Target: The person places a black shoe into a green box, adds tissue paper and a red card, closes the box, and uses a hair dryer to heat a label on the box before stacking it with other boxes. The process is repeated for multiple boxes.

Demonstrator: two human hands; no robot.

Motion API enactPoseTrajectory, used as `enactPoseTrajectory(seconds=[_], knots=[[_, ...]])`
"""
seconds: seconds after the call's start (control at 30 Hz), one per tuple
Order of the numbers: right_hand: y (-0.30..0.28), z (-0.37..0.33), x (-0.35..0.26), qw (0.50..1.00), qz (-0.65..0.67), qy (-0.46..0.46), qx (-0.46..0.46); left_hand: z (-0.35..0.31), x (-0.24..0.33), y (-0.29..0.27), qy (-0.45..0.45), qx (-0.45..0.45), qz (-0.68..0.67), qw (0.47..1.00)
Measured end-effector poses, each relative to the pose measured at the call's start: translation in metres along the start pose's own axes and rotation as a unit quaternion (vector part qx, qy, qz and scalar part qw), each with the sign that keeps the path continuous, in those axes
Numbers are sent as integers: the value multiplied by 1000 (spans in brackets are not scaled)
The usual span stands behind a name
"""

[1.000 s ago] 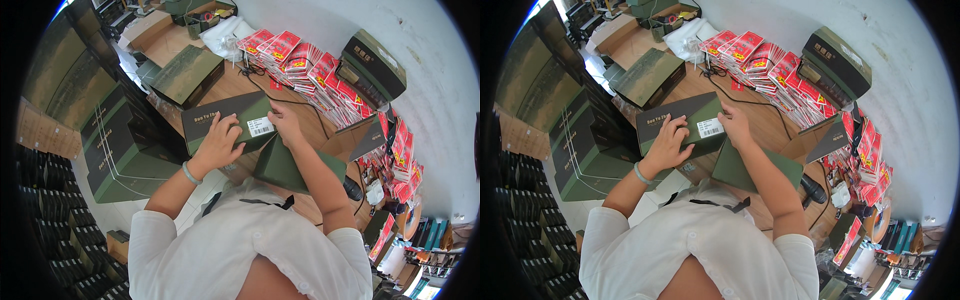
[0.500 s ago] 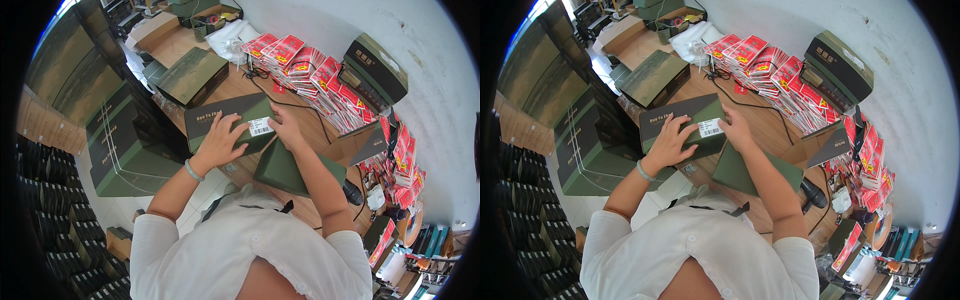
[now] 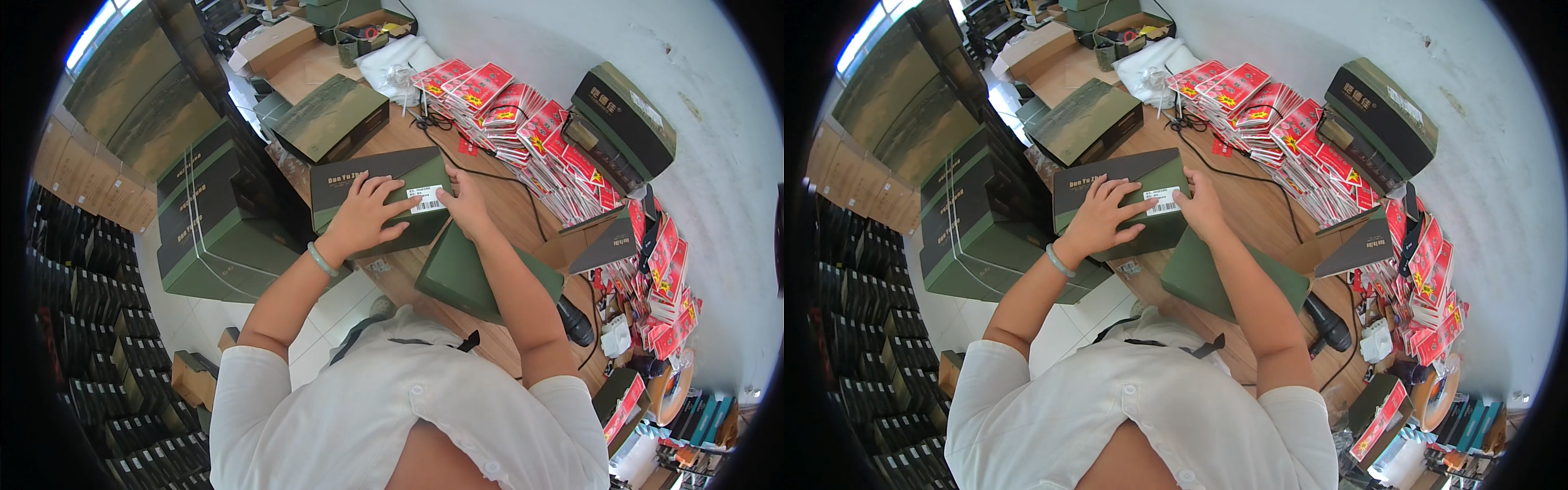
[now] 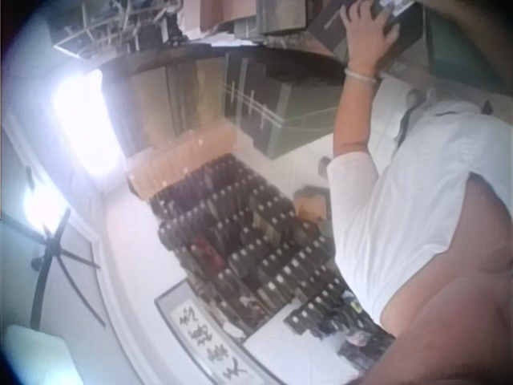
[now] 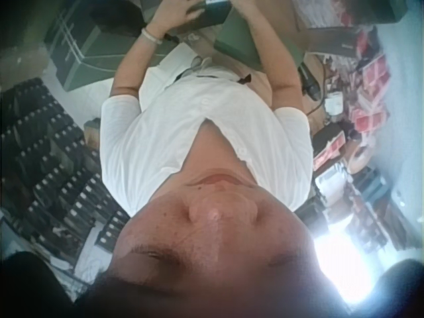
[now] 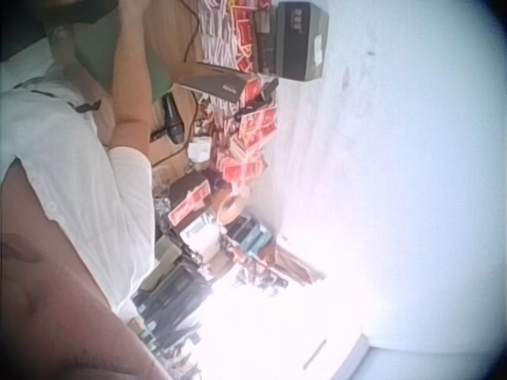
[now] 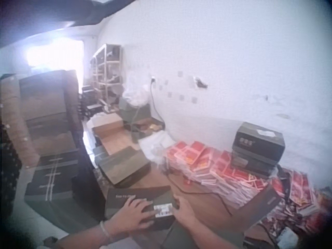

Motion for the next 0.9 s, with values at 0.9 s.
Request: enactPoseTrajectory(seconds=[0.9], knots=[[12, 9, -19, 964, 52, 161, -206, -144, -43, 136, -248, -67, -926, 276]])
Point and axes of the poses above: each hand's wrist, its own z-axis towards the middle knuckle, its own y-axis out of the palm, x = y × z, the point moved 9 cm from there along z, towards the middle knuckle, and after that the axes turned 15 degrees about -x, right-handed, at the moved point
